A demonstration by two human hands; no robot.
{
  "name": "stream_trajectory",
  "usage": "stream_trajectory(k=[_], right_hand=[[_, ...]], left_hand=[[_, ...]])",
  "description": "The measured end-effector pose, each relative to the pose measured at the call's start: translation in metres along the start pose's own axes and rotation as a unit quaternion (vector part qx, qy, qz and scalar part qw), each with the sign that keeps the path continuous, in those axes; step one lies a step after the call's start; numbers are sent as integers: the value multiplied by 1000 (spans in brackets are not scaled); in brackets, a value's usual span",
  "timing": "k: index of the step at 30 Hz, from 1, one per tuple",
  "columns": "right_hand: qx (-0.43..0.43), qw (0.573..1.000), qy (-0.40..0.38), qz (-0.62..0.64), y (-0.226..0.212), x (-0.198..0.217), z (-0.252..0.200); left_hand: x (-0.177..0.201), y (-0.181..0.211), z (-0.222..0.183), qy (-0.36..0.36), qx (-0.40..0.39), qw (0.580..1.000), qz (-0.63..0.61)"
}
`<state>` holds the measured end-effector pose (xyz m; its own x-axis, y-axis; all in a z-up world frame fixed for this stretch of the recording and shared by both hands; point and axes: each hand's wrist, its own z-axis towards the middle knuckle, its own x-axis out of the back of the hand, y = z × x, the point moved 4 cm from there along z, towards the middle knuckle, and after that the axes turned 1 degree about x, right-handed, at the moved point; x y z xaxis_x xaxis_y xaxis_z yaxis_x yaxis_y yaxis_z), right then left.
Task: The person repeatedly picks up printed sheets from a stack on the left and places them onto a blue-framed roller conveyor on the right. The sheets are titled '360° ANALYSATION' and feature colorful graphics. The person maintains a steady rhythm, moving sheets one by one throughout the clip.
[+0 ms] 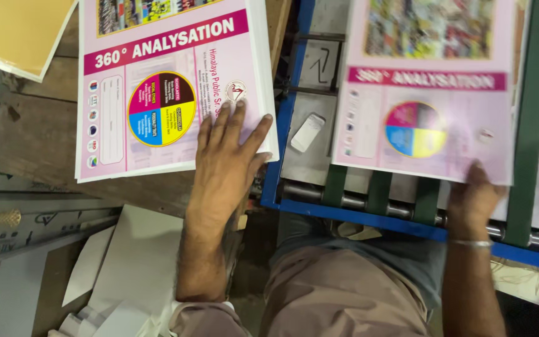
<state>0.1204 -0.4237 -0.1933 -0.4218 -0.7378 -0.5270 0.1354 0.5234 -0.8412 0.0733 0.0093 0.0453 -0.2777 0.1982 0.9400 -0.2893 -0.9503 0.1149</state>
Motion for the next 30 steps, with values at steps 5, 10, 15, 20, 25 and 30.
stream_trajectory(k=[5,10,15,20,25,30], right_hand=[[26,999,13,-29,5,56,-20],[-1,993,65,-95,26,97,-89],[9,989,87,-118,45,100,-107],[15,989,108,-99,65,86,-55],[17,982,139,-128,86,61,5],[-163,983,32,-76,96,42,19]], left_hand=[[-5,-8,-9,-33,12,999,9],[15,-3,-19,3,5,1000,26],[21,-7,-35,29,49,994,94],[12,-24,-38,11,47,997,64],[12,-21,-36,30,46,997,54],[10,-19,-43,70,67,991,88]])
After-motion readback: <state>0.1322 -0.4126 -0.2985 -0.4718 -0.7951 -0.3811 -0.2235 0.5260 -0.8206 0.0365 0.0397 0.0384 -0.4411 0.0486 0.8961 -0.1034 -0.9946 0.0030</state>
